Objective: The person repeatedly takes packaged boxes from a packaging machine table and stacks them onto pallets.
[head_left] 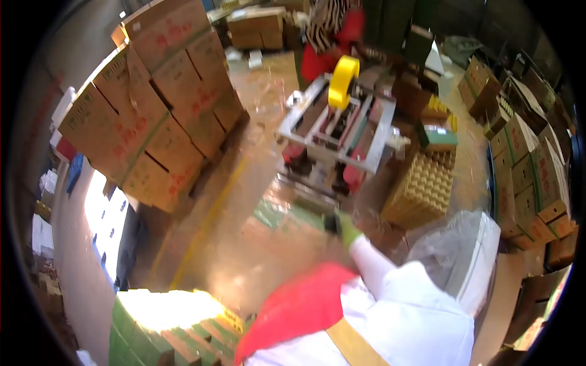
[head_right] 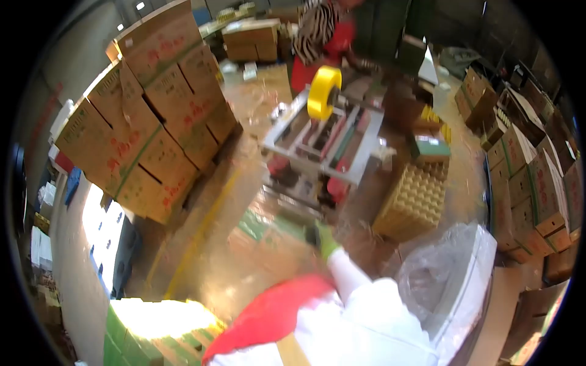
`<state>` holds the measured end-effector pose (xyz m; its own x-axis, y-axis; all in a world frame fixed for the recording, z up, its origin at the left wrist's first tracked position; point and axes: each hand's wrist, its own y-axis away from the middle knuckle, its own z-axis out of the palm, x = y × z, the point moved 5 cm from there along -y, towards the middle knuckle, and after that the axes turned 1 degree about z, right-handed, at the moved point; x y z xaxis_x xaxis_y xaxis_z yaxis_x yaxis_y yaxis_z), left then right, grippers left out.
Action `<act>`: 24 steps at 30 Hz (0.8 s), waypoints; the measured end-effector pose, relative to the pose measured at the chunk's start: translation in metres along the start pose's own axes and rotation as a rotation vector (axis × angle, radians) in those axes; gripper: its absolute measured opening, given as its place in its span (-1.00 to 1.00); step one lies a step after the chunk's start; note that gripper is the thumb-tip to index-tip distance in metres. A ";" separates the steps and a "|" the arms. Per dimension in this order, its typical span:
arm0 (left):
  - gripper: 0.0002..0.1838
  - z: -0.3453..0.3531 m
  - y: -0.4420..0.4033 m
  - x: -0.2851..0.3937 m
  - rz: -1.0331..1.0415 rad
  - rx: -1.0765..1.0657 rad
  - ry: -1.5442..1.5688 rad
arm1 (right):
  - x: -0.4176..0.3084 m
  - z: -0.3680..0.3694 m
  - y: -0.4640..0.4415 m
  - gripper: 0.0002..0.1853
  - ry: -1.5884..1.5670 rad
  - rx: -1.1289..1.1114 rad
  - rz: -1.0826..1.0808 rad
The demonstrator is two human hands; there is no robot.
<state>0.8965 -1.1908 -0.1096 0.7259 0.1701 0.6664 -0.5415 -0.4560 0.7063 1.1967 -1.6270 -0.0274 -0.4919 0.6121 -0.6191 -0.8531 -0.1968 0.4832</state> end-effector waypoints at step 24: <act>-0.80 -0.028 0.028 -0.015 0.098 0.174 -0.042 | -0.020 -0.003 -0.001 -0.77 0.402 0.138 0.131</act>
<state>0.8592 -1.1814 -0.0931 0.6920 0.0826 0.7172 -0.5319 -0.6133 0.5839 1.2071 -1.6415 -0.0174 -0.6458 0.2371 -0.7257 -0.7615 -0.1323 0.6345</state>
